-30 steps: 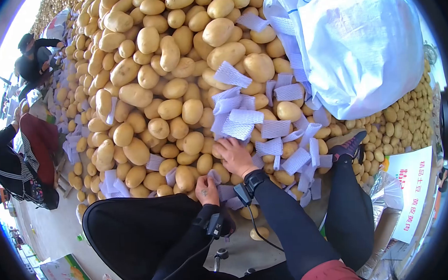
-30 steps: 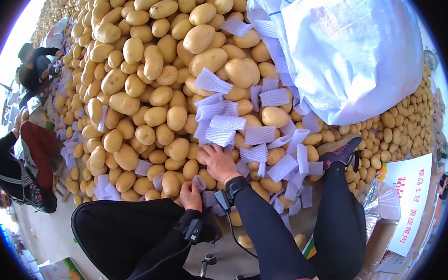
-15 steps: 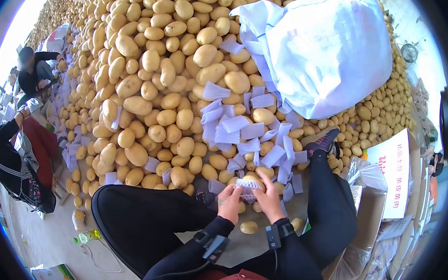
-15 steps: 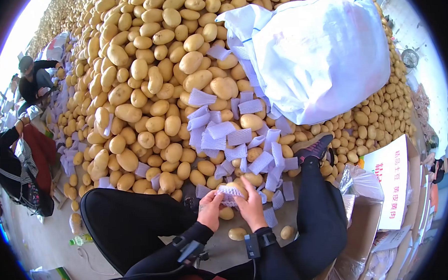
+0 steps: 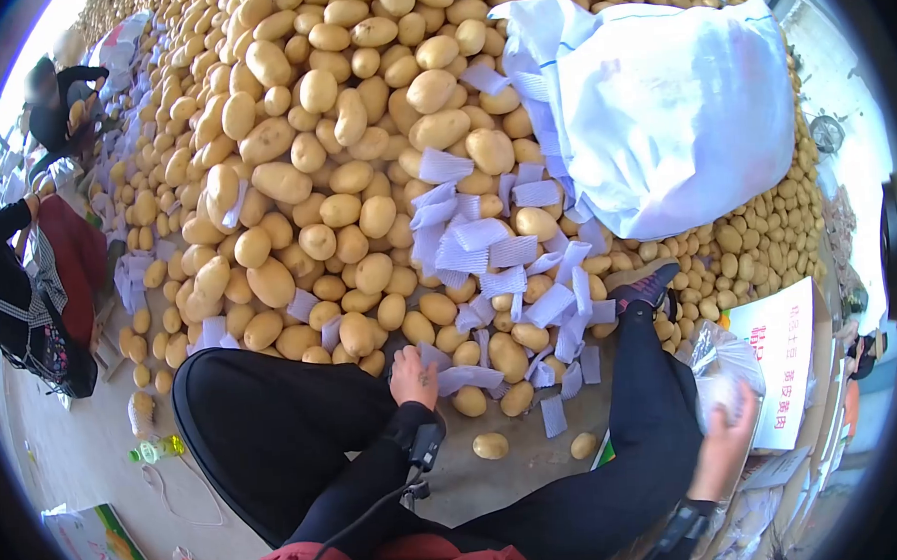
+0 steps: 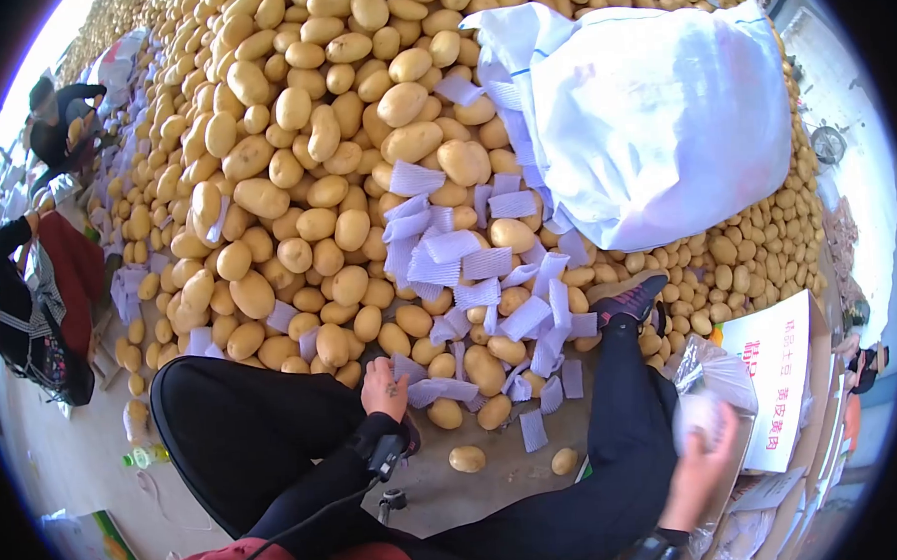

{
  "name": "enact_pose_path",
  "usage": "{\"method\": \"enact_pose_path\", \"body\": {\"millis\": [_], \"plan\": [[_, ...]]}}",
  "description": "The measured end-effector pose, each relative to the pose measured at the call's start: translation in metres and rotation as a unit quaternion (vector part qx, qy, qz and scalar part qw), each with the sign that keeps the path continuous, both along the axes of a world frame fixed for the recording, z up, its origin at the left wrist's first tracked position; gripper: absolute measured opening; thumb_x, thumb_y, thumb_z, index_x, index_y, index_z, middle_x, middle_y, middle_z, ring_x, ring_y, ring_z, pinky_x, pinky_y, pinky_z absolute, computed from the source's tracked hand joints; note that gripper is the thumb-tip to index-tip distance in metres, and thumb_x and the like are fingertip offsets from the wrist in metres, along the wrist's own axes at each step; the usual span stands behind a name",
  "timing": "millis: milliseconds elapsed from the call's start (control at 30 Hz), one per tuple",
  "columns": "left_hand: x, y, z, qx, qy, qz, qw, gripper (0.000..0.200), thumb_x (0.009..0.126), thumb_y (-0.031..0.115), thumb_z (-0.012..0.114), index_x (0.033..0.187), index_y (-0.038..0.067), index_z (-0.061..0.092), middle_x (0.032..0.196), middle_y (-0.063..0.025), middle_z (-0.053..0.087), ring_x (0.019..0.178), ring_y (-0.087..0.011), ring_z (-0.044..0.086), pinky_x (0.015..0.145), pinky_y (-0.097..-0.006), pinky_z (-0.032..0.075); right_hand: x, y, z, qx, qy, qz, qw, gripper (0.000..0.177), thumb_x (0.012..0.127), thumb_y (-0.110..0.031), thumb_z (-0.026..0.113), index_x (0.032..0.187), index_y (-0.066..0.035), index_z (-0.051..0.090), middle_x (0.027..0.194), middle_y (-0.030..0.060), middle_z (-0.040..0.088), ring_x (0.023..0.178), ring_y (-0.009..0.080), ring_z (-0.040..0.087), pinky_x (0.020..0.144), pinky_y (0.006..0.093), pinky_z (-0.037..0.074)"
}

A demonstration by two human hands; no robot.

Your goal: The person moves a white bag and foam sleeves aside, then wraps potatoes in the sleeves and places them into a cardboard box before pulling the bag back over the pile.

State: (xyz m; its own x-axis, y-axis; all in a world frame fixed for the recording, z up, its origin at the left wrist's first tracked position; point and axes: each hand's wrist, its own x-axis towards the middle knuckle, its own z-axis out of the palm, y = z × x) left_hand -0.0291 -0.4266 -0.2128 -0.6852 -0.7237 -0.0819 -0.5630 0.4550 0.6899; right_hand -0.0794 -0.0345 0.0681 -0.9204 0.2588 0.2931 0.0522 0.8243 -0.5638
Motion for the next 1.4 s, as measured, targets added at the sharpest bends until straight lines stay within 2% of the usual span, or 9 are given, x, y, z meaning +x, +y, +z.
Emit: {"method": "enact_pose_path", "body": {"millis": [233,467,633,700,867,1000,1200,1300,1400], "plan": [[-0.016,-0.011,-0.024,-0.117,-0.115,-0.191,0.968,0.024,0.077,0.021,0.071,0.097,0.012,0.062,0.102,-0.0089,0.058,0.098,-0.0326,0.060,0.079,-0.0448,0.050,-0.087,-0.124,-0.044,0.008,-0.032,0.107,0.994,0.050,0.083,-0.004,0.068,0.130,0.000,0.055,0.129,0.0141,0.058,0.117,0.0268,0.056,0.103,0.0382,0.043],[-0.028,0.014,-0.034,0.286,-0.063,-0.025,0.956,0.018,0.085,0.019,0.067,0.100,0.010,0.061,0.097,-0.0075,0.065,0.085,-0.0272,0.062,0.070,-0.0404,0.051,-0.041,-0.442,-0.267,0.051,-0.186,0.706,0.682,0.064,0.073,-0.015,0.076,0.134,-0.011,0.054,0.144,0.0208,0.043,0.132,0.0382,0.043,0.109,0.0414,0.041],[-0.031,-0.010,-0.023,0.488,0.126,0.238,0.831,0.014,0.093,0.019,0.062,0.103,0.009,0.061,0.088,-0.0063,0.067,0.064,-0.0204,0.062,0.056,-0.0328,0.050,-0.053,-0.449,-0.282,-0.250,-0.253,0.526,0.772,0.050,0.075,-0.017,0.074,0.121,-0.007,0.056,0.106,0.0164,0.066,0.092,0.0317,0.066,0.079,0.0412,0.056],[-0.030,-0.023,-0.023,0.531,0.179,0.292,0.775,0.013,0.096,0.018,0.060,0.105,0.008,0.060,0.084,-0.0057,0.068,0.055,-0.0176,0.062,0.050,-0.0298,0.050,-0.076,-0.397,-0.264,-0.593,-0.443,0.328,0.587,0.047,0.087,-0.030,0.067,0.124,-0.005,0.054,0.104,0.0121,0.069,0.076,0.0224,0.071,0.054,0.0293,0.055],[-0.038,-0.023,0.012,0.697,0.252,0.193,0.643,0.029,0.102,0.036,0.051,0.119,0.013,0.057,0.090,-0.0039,0.069,0.054,-0.0148,0.057,0.051,-0.0280,0.045,-0.106,-0.255,-0.194,-0.639,-0.408,0.191,0.624,0.057,0.089,-0.049,0.068,0.126,-0.007,0.058,0.105,0.0097,0.070,0.089,0.0220,0.069,0.065,0.0334,0.056],[-0.032,0.001,0.072,0.864,0.128,-0.081,0.480,0.047,0.104,0.051,0.037,0.127,0.014,0.055,0.101,-0.0015,0.068,0.052,-0.0136,0.046,0.053,-0.0288,0.040,-0.063,-0.219,-0.188,-0.818,-0.480,0.083,0.306,0.071,0.088,-0.070,0.047,0.128,-0.013,0.058,0.122,0.0121,0.063,0.107,0.0335,0.060,0.095,0.0505,0.048],[-0.003,0.004,0.125,0.703,0.030,-0.109,0.702,0.029,0.105,0.030,0.049,0.122,0.012,0.062,0.083,-0.0022,0.069,0.051,-0.0125,0.053,0.046,-0.0278,0.042,-0.007,-0.227,-0.152,-0.728,-0.323,0.071,0.600,0.056,0.088,-0.054,0.061,0.126,-0.012,0.056,0.116,0.0077,0.065,0.104,0.0280,0.062,0.095,0.0487,0.049],[0.010,0.017,0.143,0.137,0.175,-0.292,0.930,0.039,0.093,0.016,0.061,0.132,0.018,0.061,0.081,-0.0099,0.071,0.061,-0.0261,0.068,0.057,-0.0356,0.054,-0.004,-0.216,-0.112,-0.255,-0.179,0.304,0.900,0.066,0.073,-0.023,0.083,0.128,-0.009,0.050,0.113,0.0111,0.060,0.103,0.0291,0.062,0.087,0.0428,0.053],[0.008,0.025,0.187,0.022,0.189,-0.436,0.879,0.044,0.084,0.012,0.065,0.128,0.018,0.064,0.082,-0.0114,0.070,0.068,-0.0269,0.069,0.059,-0.0361,0.054,-0.006,-0.191,-0.083,0.094,-0.113,0.318,0.936,0.058,0.064,-0.011,0.082,0.116,-0.007,0.057,0.106,0.0150,0.056,0.099,0.0357,0.058,0.084,0.0410,0.051]]}}
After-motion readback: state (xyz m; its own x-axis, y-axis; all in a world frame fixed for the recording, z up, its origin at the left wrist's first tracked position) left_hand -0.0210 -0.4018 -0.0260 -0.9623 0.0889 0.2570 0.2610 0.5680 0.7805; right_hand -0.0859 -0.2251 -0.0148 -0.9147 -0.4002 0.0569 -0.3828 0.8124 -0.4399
